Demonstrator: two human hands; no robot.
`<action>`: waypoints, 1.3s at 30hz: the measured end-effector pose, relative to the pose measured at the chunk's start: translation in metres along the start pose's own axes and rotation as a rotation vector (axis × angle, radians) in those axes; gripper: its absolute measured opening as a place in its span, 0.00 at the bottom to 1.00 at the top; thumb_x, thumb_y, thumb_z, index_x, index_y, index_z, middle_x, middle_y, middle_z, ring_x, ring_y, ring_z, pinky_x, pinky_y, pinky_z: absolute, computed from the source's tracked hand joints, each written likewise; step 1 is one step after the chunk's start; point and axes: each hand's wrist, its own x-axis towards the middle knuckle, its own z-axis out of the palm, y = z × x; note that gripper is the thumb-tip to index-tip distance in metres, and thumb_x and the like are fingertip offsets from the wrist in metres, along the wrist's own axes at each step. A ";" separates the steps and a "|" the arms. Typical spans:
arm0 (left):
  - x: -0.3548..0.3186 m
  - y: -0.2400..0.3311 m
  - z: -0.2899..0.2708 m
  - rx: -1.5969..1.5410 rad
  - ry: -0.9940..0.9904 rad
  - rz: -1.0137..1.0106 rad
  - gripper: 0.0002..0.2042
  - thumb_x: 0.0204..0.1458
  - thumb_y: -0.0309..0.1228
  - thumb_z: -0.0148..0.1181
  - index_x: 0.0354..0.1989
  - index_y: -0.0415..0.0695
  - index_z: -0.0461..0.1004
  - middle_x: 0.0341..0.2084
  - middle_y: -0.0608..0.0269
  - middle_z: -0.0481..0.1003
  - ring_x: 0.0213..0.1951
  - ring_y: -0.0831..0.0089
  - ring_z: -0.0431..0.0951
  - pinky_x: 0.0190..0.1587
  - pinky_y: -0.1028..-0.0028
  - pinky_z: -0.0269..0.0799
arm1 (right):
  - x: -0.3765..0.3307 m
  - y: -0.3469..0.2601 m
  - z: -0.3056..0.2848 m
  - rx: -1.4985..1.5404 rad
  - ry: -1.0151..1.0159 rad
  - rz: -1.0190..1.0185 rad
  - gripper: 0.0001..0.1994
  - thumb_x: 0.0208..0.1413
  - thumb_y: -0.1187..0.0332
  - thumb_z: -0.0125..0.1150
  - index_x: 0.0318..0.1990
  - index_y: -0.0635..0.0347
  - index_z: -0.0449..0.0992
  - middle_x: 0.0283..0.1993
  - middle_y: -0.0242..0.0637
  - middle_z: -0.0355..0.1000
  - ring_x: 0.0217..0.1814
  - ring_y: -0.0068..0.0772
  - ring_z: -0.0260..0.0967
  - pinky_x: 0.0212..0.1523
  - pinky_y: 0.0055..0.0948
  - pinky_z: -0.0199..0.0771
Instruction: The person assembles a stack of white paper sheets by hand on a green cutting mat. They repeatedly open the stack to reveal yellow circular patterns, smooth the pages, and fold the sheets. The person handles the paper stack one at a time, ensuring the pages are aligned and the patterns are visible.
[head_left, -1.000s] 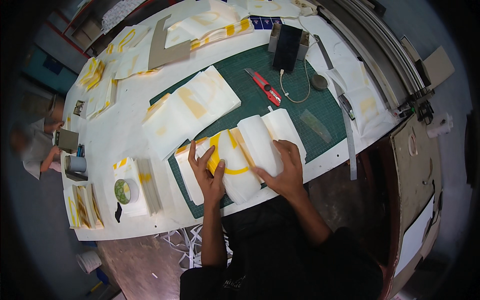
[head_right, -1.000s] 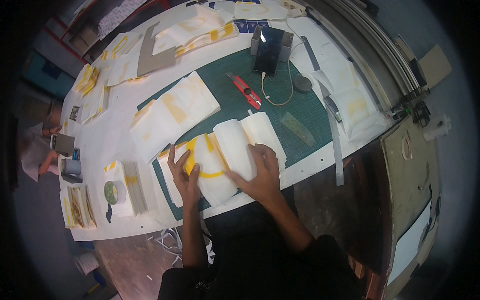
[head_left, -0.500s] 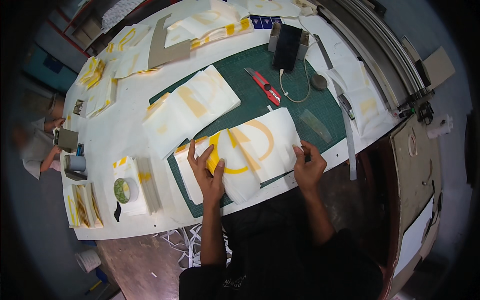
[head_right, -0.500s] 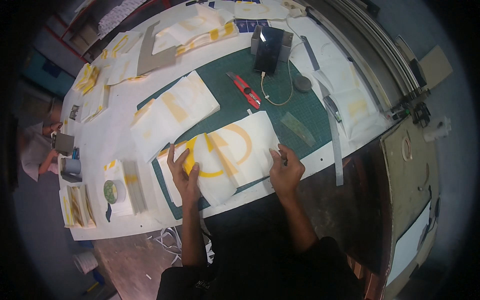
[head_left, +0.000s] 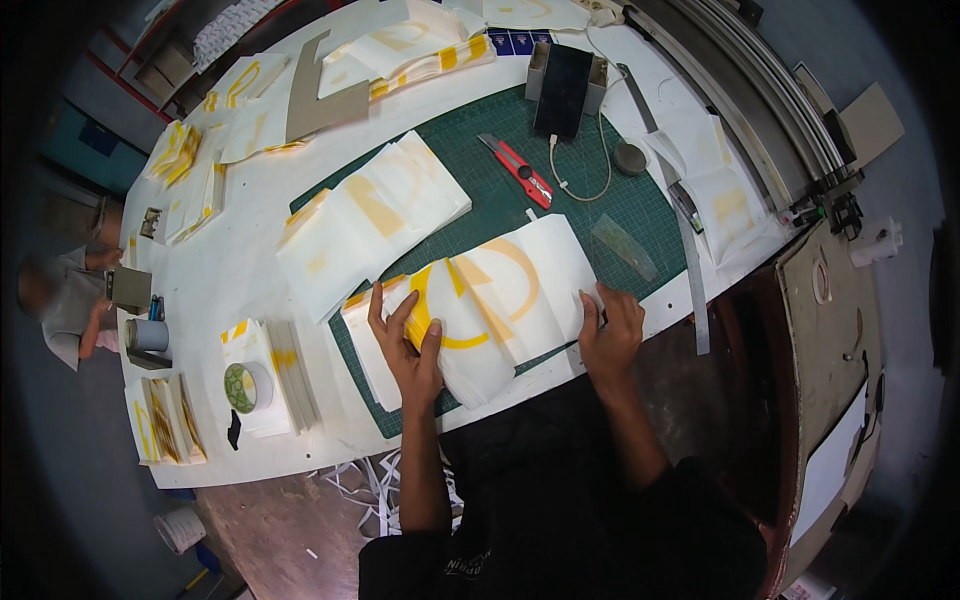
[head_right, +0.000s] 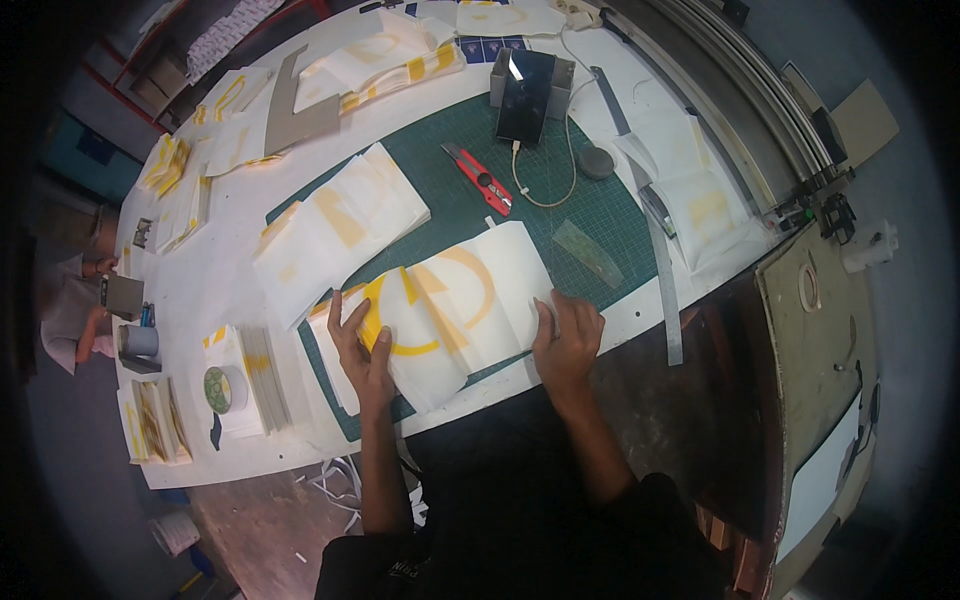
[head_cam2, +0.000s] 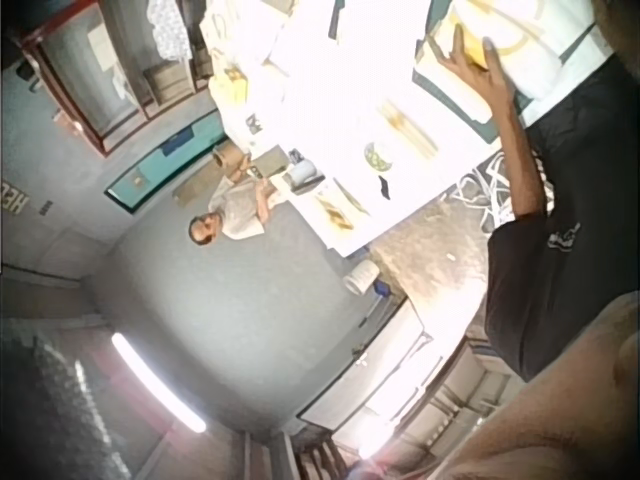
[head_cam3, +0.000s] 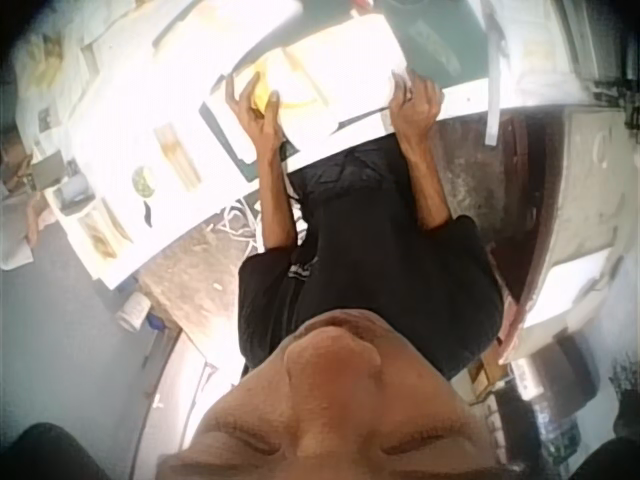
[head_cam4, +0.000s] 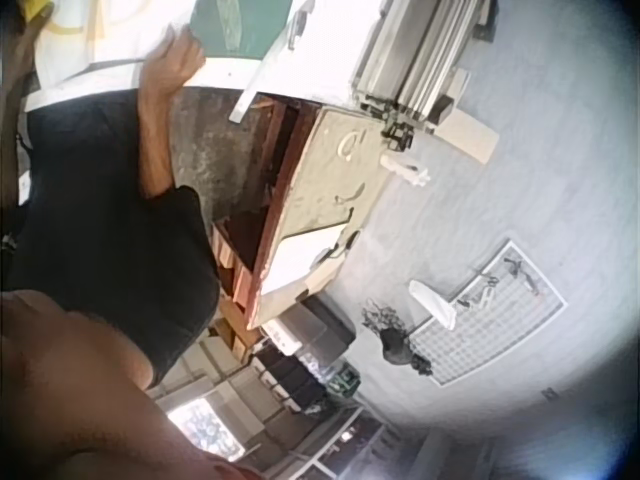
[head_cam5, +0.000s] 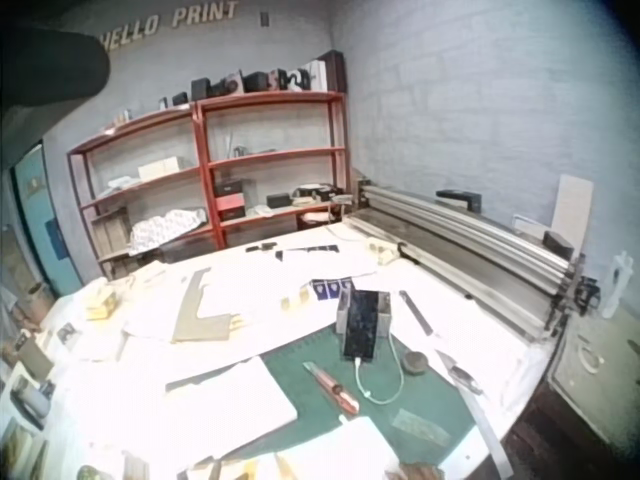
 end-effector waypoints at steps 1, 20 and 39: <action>0.000 0.000 0.000 -0.010 0.002 -0.001 0.21 0.56 0.27 0.65 0.59 0.41 0.76 0.75 0.40 0.50 0.72 0.47 0.58 0.72 0.55 0.56 | 0.000 -0.002 -0.001 -0.014 0.003 -0.012 0.11 0.56 0.74 0.72 0.45 0.66 0.81 0.42 0.47 0.78 0.45 0.49 0.75 0.47 0.45 0.72; -0.001 -0.002 -0.001 0.000 0.000 0.010 0.21 0.55 0.27 0.64 0.59 0.41 0.77 0.75 0.40 0.50 0.74 0.47 0.55 0.72 0.57 0.55 | 0.009 -0.053 0.010 0.156 -0.275 0.061 0.19 0.54 0.73 0.73 0.52 0.68 0.77 0.40 0.46 0.76 0.42 0.45 0.76 0.47 0.40 0.77; -0.002 -0.004 0.000 -0.077 0.016 -0.045 0.15 0.52 0.25 0.63 0.49 0.36 0.76 0.75 0.40 0.51 0.72 0.53 0.60 0.72 0.60 0.55 | 0.001 -0.068 -0.020 0.426 0.089 -0.056 0.13 0.53 0.77 0.73 0.44 0.70 0.78 0.41 0.46 0.78 0.35 0.37 0.75 0.38 0.32 0.75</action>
